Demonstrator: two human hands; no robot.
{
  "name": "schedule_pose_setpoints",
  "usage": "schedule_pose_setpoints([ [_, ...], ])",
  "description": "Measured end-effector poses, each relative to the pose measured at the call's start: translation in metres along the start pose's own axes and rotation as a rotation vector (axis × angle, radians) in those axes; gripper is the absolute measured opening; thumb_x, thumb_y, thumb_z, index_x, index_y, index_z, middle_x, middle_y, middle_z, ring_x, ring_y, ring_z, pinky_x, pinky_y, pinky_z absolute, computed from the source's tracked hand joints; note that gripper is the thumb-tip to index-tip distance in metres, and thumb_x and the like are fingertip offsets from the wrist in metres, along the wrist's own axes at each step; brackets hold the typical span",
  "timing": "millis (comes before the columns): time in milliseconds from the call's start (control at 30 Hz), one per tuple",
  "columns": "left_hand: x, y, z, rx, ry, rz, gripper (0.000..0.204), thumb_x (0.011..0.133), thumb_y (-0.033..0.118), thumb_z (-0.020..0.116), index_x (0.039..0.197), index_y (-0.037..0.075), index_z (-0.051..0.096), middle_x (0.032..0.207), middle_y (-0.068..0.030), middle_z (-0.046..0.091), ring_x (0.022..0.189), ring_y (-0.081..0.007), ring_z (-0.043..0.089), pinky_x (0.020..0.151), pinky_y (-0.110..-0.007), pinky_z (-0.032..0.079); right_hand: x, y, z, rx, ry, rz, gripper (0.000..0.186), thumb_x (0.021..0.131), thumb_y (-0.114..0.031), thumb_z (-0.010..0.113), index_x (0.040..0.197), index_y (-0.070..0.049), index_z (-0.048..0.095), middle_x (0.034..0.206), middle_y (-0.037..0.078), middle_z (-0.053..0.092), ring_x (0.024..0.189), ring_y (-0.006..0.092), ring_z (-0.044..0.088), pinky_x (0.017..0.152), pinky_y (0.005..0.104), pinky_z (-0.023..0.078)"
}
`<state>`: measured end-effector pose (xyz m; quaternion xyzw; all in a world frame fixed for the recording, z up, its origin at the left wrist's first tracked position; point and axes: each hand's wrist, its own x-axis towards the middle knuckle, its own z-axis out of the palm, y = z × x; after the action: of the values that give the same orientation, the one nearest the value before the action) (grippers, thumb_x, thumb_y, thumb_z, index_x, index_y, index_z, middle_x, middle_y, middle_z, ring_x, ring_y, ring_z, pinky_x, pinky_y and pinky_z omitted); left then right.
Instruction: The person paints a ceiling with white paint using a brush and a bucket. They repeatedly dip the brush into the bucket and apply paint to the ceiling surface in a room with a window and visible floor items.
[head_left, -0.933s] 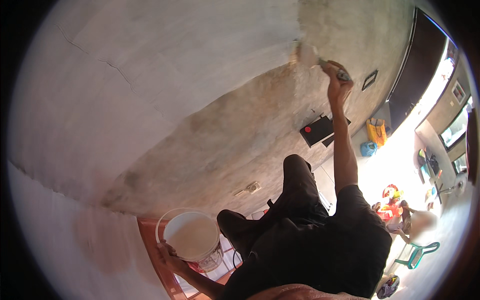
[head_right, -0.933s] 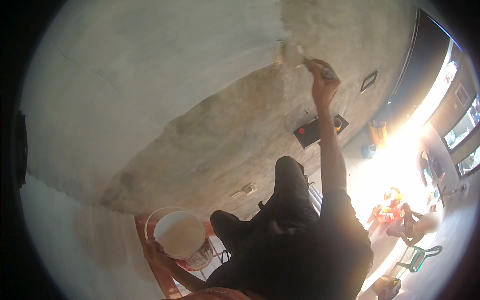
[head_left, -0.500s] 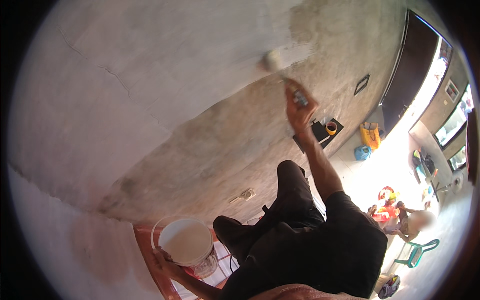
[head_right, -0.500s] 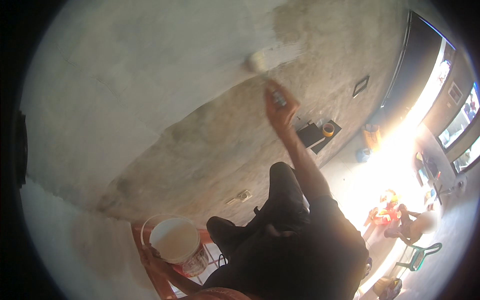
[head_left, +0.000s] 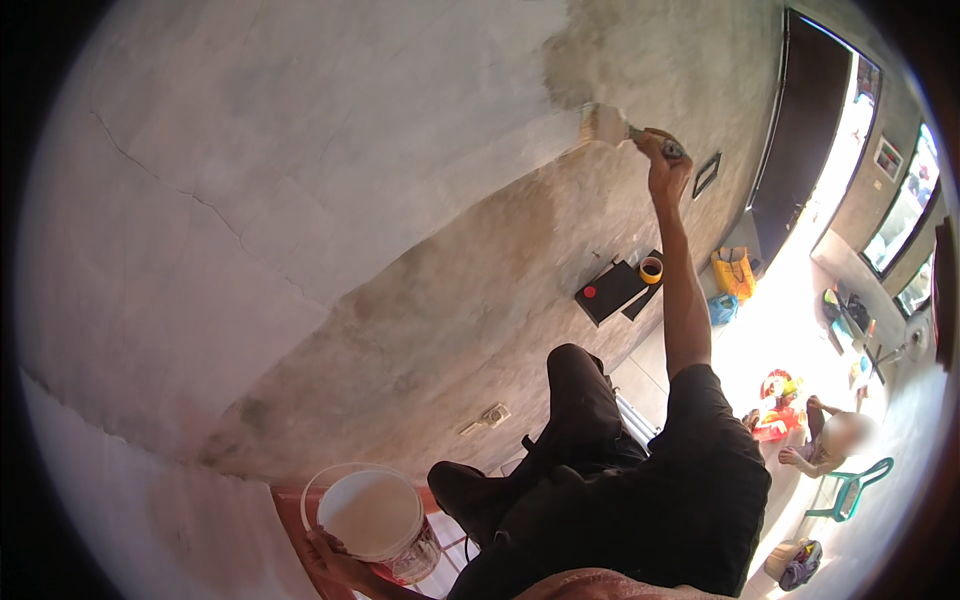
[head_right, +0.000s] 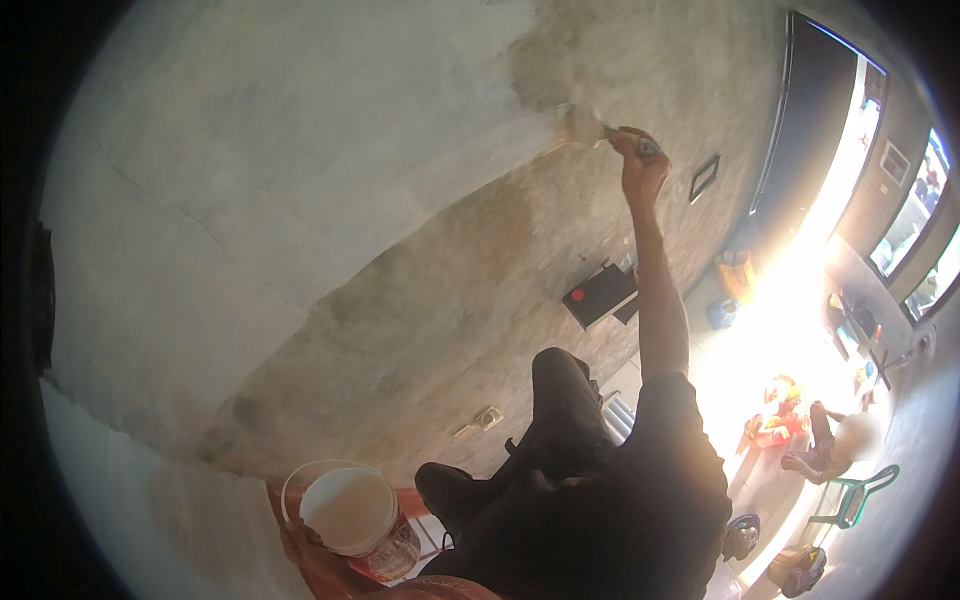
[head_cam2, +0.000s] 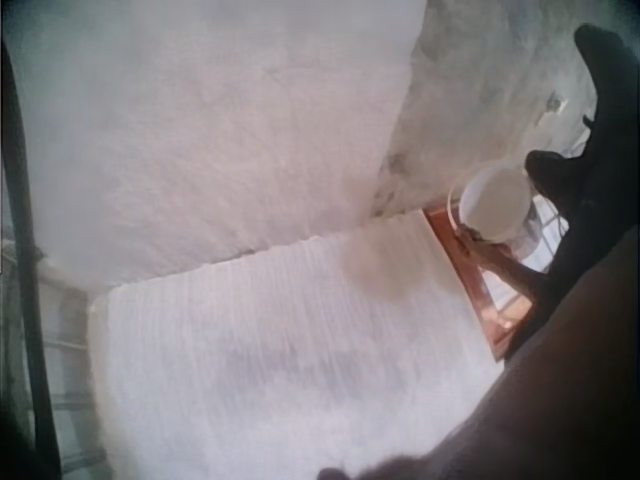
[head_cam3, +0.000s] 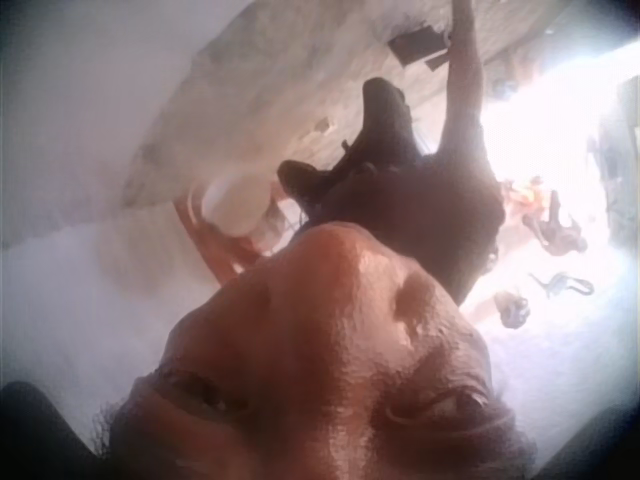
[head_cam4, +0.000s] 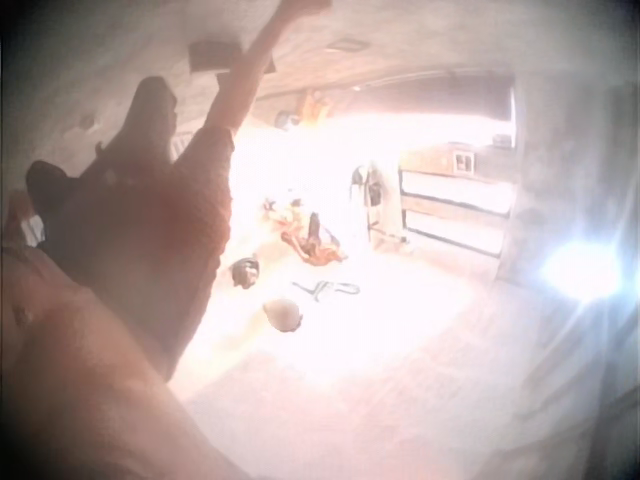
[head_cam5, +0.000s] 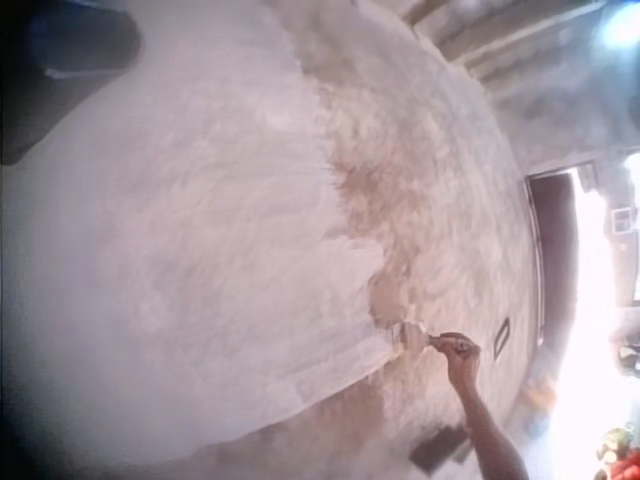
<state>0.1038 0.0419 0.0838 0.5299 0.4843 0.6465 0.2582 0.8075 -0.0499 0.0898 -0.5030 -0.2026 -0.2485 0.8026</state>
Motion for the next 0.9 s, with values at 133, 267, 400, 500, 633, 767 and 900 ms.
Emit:
schedule_pose_setpoints([
  [133, -0.005, 0.014, 0.008, -0.018, 0.014, -0.004, 0.026, 0.096, 0.019, 0.050, 0.074, 0.006, 0.053, 0.057, 0.0046, 0.033, 0.053, -0.0052, 0.029, 0.051, -0.023, 0.022, 0.042, 0.024, -0.017, -0.316, 0.180, -0.118, 0.020, 0.079, -0.016, 0.072, 0.094, -0.001, 0.072, 0.073, 0.010, 0.069, 0.069, 0.0139, 0.065, 0.066, 0.0279, 0.051],
  [267, 0.002, -0.007, -0.001, -0.076, -0.025, -0.016, 0.027, 0.096, 0.020, 0.051, 0.072, 0.008, 0.050, 0.058, 0.0052, 0.032, 0.053, -0.0050, 0.029, 0.050, -0.023, 0.022, 0.037, 0.034, 0.004, -0.421, 0.256, -0.239, 0.017, 0.080, -0.017, 0.072, 0.092, -0.005, 0.073, 0.067, 0.014, 0.065, 0.058, 0.0133, 0.059, 0.057, 0.0302, 0.048],
  [400, -0.001, -0.007, -0.007, 0.008, 0.034, -0.056, 0.032, 0.097, 0.024, 0.052, 0.068, 0.011, 0.044, 0.058, 0.0054, 0.033, 0.053, -0.0042, 0.029, 0.050, -0.023, 0.021, -0.052, -0.012, 0.063, -0.306, 0.153, -0.267, 0.014, 0.083, -0.009, 0.070, 0.094, -0.001, 0.072, 0.071, 0.008, 0.067, 0.062, 0.0069, 0.054, 0.055, 0.0254, 0.047],
  [500, 0.009, -0.050, -0.033, -0.123, 0.029, -0.166, 0.030, 0.096, 0.027, 0.054, 0.073, 0.008, 0.051, 0.058, 0.0057, 0.033, 0.053, -0.0036, 0.029, 0.050, -0.022, 0.022, -0.130, -0.077, 0.102, -0.227, 0.036, -0.485, 0.018, 0.081, -0.004, 0.070, 0.099, 0.000, 0.070, 0.086, 0.015, 0.070, 0.072, 0.0171, 0.068, 0.062, 0.0284, 0.052],
  [633, 0.000, -0.016, -0.018, -0.107, -0.084, -0.031, 0.032, 0.095, 0.029, 0.056, 0.072, 0.008, 0.051, 0.058, 0.0057, 0.034, 0.053, -0.0035, 0.030, 0.050, -0.021, 0.022, -0.218, -0.147, 0.132, -0.074, -0.201, -0.387, 0.023, 0.078, 0.000, 0.071, 0.101, 0.002, 0.068, 0.092, 0.018, 0.070, 0.079, 0.0252, 0.071, 0.065, 0.0300, 0.055],
  [767, -0.002, -0.009, -0.012, -0.102, -0.038, -0.059, 0.035, 0.096, 0.028, 0.055, 0.067, 0.009, 0.049, 0.058, 0.0061, 0.035, 0.052, -0.0031, 0.030, 0.050, -0.020, 0.022, -0.276, -0.171, 0.167, 0.109, -0.363, -0.461, 0.025, 0.074, 0.000, 0.073, 0.098, 0.002, 0.066, 0.094, 0.018, 0.069, 0.079, 0.0285, 0.071, 0.064, 0.0321, 0.056],
  [900, -0.007, -0.004, -0.017, -0.027, -0.011, -0.083, 0.031, 0.096, 0.027, 0.054, 0.072, 0.007, 0.055, 0.058, 0.0066, 0.035, 0.052, -0.0024, 0.029, 0.049, -0.020, 0.022, -0.298, -0.197, 0.180, 0.289, -0.514, -0.416, 0.025, 0.073, 0.001, 0.073, 0.097, 0.001, 0.067, 0.095, 0.016, 0.069, 0.079, 0.0284, 0.070, 0.062, 0.0329, 0.057],
])
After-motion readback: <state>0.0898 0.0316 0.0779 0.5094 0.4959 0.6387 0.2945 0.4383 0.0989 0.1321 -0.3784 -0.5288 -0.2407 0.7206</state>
